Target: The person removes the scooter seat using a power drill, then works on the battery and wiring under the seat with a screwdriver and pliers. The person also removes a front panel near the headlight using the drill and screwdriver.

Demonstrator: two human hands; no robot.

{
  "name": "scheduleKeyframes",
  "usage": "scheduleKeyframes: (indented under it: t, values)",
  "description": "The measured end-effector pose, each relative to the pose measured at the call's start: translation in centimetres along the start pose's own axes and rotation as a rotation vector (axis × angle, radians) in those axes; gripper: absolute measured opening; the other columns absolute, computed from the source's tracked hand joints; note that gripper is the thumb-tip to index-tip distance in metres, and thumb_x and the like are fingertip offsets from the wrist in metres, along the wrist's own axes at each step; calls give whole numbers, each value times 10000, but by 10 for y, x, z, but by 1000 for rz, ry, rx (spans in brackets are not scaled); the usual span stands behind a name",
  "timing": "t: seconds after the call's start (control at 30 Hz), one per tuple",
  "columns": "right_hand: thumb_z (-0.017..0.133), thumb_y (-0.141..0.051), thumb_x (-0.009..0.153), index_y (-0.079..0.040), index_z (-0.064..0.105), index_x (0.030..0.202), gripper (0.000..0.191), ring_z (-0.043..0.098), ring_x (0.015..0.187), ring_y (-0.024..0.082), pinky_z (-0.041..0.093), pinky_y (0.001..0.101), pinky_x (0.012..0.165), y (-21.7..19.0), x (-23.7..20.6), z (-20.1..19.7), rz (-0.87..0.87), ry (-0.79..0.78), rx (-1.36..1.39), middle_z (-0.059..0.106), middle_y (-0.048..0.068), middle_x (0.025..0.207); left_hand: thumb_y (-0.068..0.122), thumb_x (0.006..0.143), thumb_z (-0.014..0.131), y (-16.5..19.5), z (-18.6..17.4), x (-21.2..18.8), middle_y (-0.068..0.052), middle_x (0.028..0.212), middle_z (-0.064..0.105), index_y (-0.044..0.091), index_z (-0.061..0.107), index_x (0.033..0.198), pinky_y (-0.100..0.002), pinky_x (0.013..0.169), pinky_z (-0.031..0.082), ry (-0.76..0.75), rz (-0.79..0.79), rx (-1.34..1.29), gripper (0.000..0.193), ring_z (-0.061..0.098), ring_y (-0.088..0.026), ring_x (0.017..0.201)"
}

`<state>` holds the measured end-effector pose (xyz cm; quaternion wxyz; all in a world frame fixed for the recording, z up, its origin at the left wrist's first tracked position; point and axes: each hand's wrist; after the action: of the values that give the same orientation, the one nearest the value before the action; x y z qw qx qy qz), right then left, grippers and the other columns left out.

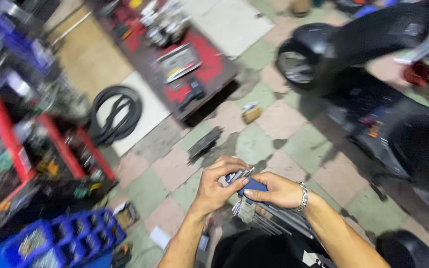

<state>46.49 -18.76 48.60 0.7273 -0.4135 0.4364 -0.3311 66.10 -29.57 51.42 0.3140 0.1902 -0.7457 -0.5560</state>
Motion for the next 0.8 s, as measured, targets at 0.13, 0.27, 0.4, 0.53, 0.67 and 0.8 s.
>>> scheduleKeyframes:
  t: [0.13, 0.27, 0.4, 0.53, 0.67, 0.8]
  values:
    - [629, -359, 975, 1, 678, 1100, 385, 635, 674, 102, 536, 267, 618, 51, -135, -66, -6, 36, 283, 679, 2, 830, 94, 800, 831, 12, 140, 46, -96, 1090, 757, 23, 753, 1028, -390, 996, 538, -181, 151, -99, 251, 688, -257, 1086]
    - [657, -371, 1031, 13, 690, 1158, 405, 577, 864, 47, 513, 234, 768, 103, -280, -118, -166, 294, 73, 663, -18, 968, 127, 818, 843, 25, 297, 84, -109, 1088, 749, 2, 748, 1001, -430, 1062, 498, -473, 244, -263, 242, 653, -288, 1146]
    - [672, -391, 995, -16, 693, 1140, 403, 629, 866, 51, 522, 230, 775, 144, -400, -127, -28, 512, -78, 716, 16, 965, 258, 961, 673, 34, 419, 119, -75, 1249, 722, -6, 782, 965, -357, 956, 545, -962, -292, -454, 286, 685, -213, 1098]
    - [664, -397, 966, -43, 737, 1074, 377, 671, 743, 108, 562, 270, 656, 175, -474, -147, 124, 639, 105, 732, 66, 871, 236, 979, 698, 35, 530, 133, -119, 1063, 775, -33, 798, 986, -346, 944, 556, -1184, -495, -429, 287, 705, -196, 1021]
    - [655, -383, 962, -44, 733, 1069, 364, 677, 733, 109, 581, 269, 659, 213, -523, -180, -15, 683, 206, 731, 47, 876, 124, 924, 757, 11, 600, 160, -148, 1022, 778, -57, 787, 1025, -374, 886, 564, -1192, -569, -442, 209, 698, -206, 932]
    - [656, -396, 969, -79, 762, 1070, 349, 629, 744, 72, 540, 246, 652, 266, -563, -232, 165, 818, 176, 695, -18, 845, 46, 896, 749, -60, 627, 237, -179, 989, 752, -79, 729, 1073, -418, 831, 618, -670, -670, -648, 218, 732, -254, 874]
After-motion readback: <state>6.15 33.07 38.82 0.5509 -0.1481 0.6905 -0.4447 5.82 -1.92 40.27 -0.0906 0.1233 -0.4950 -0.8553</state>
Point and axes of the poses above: each hand's wrist, its own x-axis towards the middle knuckle, its own z-axis out of the palm, y = z × x
